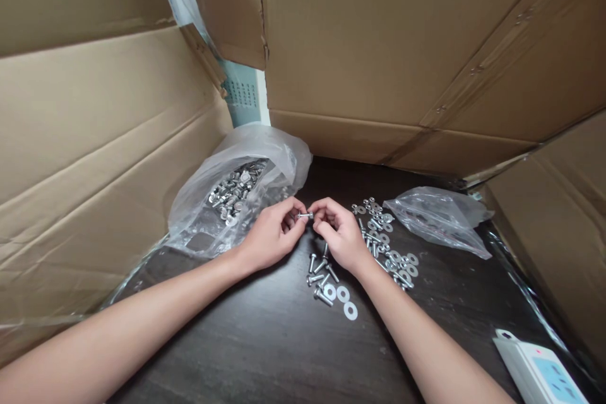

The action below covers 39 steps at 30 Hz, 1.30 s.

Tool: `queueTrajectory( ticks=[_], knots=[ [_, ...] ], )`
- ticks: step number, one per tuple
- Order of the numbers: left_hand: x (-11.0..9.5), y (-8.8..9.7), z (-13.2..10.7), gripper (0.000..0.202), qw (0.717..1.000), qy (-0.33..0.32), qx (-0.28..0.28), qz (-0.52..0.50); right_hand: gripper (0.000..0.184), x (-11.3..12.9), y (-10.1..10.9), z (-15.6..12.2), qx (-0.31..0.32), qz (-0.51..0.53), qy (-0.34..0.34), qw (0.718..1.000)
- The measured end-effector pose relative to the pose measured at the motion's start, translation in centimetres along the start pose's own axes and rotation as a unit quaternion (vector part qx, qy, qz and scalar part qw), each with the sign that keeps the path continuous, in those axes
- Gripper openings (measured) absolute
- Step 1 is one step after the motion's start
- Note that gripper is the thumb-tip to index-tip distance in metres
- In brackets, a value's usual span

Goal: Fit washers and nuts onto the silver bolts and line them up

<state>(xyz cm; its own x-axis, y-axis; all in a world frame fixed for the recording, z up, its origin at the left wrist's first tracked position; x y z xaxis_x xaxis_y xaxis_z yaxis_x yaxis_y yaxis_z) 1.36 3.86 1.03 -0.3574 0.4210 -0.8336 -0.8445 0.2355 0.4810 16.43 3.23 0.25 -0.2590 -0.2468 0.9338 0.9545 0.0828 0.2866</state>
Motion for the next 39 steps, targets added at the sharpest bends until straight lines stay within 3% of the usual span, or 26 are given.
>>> queueTrajectory(
  ticks=[7, 39],
  knots=[
    [-0.10, 0.17, 0.05, 0.009, 1.000, 0.000, -0.009, 0.004, 0.005, -0.01, 0.02, 0.05, 0.009, -0.016, -0.015, 1.000],
    [-0.49, 0.00, -0.01, 0.011, 1.000, 0.014, 0.015, 0.003, 0.006, 0.12, 0.11, 0.03, 0.018, -0.002, -0.016, 1.000]
  ],
)
Point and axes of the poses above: each hand's wrist, its own z-axis towards the middle knuckle, its own y-axis out of the back of the hand, x = y × z, the point moved 5 cm from there along z, towards the middle knuckle
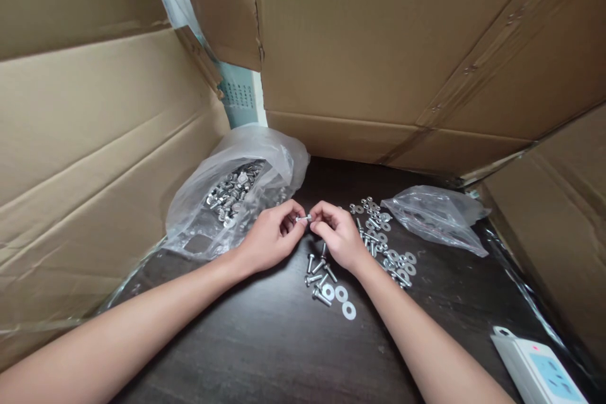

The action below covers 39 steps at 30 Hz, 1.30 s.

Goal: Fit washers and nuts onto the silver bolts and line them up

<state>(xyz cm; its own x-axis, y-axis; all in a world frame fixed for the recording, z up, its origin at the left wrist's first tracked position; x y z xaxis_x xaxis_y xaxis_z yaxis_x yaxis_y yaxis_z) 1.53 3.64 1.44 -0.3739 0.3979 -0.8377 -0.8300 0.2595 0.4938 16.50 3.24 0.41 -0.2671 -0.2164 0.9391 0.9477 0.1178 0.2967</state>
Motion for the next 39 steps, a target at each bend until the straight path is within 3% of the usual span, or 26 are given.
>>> queueTrajectory(
  ticks=[7, 17, 24, 29, 32, 39],
  knots=[
    [0.13, -0.01, 0.04, 0.010, 1.000, -0.001, -0.004, -0.003, 0.017, 0.50, -0.08, -0.06, 0.003, -0.033, 0.013, 0.999],
    [0.10, -0.08, 0.02, 0.010, 1.000, -0.009, 0.005, -0.006, 0.012, 0.39, -0.07, 0.01, -0.018, -0.049, 0.007, 0.999],
    [0.18, -0.14, 0.09, 0.010, 1.000, -0.025, 0.005, 0.004, 0.047, 0.09, -0.29, 0.08, -0.014, -0.076, 0.000, 0.997],
    [0.28, -0.13, 0.13, 0.010, 1.000, -0.021, 0.003, 0.002, 0.058, -0.29, -0.19, -0.05, -0.032, -0.092, -0.005, 0.995],
    [0.31, -0.13, 0.08, 0.010, 1.000, -0.018, 0.004, 0.001, 0.058, -0.43, 0.00, -0.06, -0.040, -0.081, -0.013, 0.996],
    [0.33, -0.15, 0.12, 0.012, 1.000, -0.020, -0.004, 0.006, 0.036, -0.08, 0.07, 0.05, -0.033, -0.070, 0.015, 0.997]
  ],
)
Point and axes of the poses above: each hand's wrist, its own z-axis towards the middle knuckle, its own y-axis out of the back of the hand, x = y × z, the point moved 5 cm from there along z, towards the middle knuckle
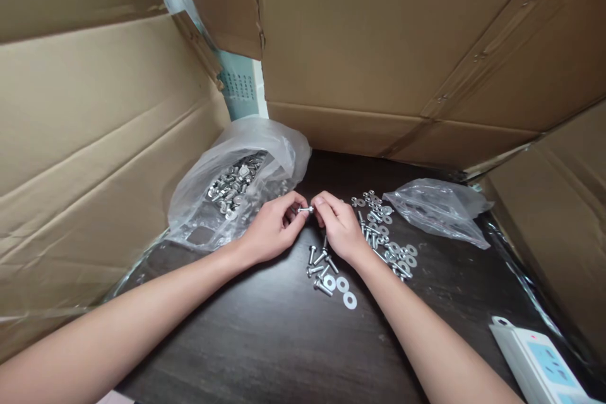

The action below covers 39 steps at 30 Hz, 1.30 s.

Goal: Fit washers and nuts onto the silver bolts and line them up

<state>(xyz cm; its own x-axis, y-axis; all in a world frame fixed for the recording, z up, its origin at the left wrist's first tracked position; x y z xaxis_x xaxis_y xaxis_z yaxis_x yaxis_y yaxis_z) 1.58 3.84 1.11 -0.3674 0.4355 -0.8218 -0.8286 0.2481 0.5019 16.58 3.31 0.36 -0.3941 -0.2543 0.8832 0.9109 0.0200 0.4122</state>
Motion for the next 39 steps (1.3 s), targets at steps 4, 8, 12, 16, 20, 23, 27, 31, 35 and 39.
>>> queueTrajectory(
  ticks=[4, 8, 12, 16, 20, 23, 27, 31, 35, 39],
  knots=[
    [-0.02, 0.01, -0.06, 0.011, 1.000, -0.004, -0.001, -0.003, 0.038, -0.06, -0.18, -0.01, 0.011, 0.008, 0.002, 1.000],
    [-0.02, 0.03, -0.08, 0.011, 1.000, -0.006, -0.002, -0.007, 0.041, -0.15, -0.19, 0.00, 0.018, 0.014, -0.006, 1.000],
    [-0.01, -0.04, -0.07, 0.011, 1.000, -0.005, 0.003, -0.006, 0.040, -0.22, -0.03, -0.05, 0.012, 0.037, -0.018, 0.999],
    [-0.09, -0.06, -0.14, 0.012, 1.000, -0.002, 0.006, -0.003, 0.039, -0.38, 0.01, -0.07, 0.003, 0.079, -0.028, 0.996],
    [-0.17, -0.04, -0.25, 0.012, 1.000, -0.002, 0.008, -0.001, 0.039, -0.41, 0.00, 0.01, 0.001, 0.085, -0.031, 0.996],
    [-0.11, -0.02, -0.22, 0.011, 1.000, 0.000, 0.006, -0.006, 0.041, -0.23, -0.04, 0.07, 0.013, 0.069, -0.027, 0.997],
    [-0.04, -0.03, -0.10, 0.009, 1.000, -0.004, 0.004, -0.011, 0.038, 0.20, -0.05, 0.00, 0.031, 0.050, -0.015, 0.998],
    [0.00, -0.02, -0.11, 0.009, 1.000, -0.003, 0.004, -0.006, 0.033, 0.40, -0.13, -0.15, 0.037, 0.030, -0.011, 0.999],
    [0.05, -0.01, -0.17, 0.010, 1.000, 0.001, 0.007, 0.000, 0.031, 0.22, -0.22, -0.13, 0.028, 0.012, -0.028, 0.999],
    [0.03, 0.02, -0.14, 0.009, 1.000, 0.000, 0.006, 0.003, 0.023, 0.32, -0.23, -0.03, 0.024, 0.016, -0.022, 0.999]
  ],
)
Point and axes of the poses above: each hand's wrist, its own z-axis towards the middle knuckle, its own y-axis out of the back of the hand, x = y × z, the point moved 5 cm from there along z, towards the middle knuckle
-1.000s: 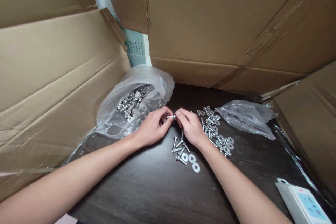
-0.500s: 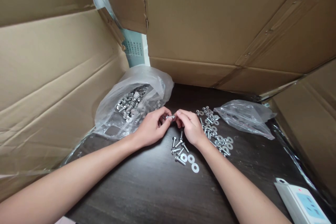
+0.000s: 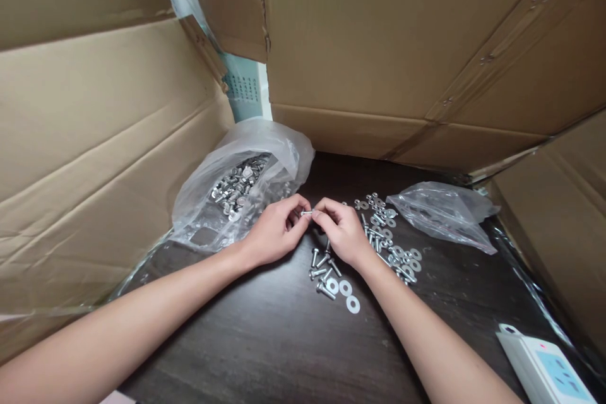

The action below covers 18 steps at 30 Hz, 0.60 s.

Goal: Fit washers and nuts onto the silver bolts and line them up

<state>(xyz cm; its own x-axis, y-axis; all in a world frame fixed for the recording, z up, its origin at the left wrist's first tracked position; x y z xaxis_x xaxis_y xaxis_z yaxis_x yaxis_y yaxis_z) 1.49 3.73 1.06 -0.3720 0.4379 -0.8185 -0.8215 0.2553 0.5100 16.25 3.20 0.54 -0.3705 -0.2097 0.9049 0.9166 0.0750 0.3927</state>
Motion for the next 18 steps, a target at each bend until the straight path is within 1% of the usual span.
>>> queueTrajectory(
  ticks=[2, 4, 8, 10, 14, 18],
  knots=[
    [-0.01, -0.02, 0.03, 0.009, 1.000, -0.001, 0.001, -0.001, 0.020, 0.08, 0.03, 0.02, -0.001, 0.006, 0.001, 1.000],
    [-0.04, -0.03, 0.04, 0.009, 1.000, -0.003, 0.002, -0.001, 0.021, 0.13, 0.05, 0.01, 0.001, 0.004, 0.000, 1.000],
    [-0.13, 0.01, -0.01, 0.009, 1.000, -0.008, 0.004, -0.003, 0.035, 0.19, 0.10, -0.06, 0.014, -0.004, 0.001, 1.000],
    [-0.16, 0.04, -0.02, 0.010, 1.000, -0.007, 0.005, -0.005, 0.038, 0.18, 0.12, -0.11, 0.029, 0.003, 0.007, 1.000],
    [-0.24, 0.07, 0.04, 0.010, 1.000, -0.008, 0.001, -0.003, 0.036, 0.19, 0.08, -0.15, 0.058, 0.018, 0.023, 0.998],
    [-0.30, -0.08, 0.04, 0.010, 1.000, -0.013, 0.012, -0.010, 0.036, 0.21, 0.18, -0.07, 0.042, 0.012, 0.014, 0.999]
  ],
)
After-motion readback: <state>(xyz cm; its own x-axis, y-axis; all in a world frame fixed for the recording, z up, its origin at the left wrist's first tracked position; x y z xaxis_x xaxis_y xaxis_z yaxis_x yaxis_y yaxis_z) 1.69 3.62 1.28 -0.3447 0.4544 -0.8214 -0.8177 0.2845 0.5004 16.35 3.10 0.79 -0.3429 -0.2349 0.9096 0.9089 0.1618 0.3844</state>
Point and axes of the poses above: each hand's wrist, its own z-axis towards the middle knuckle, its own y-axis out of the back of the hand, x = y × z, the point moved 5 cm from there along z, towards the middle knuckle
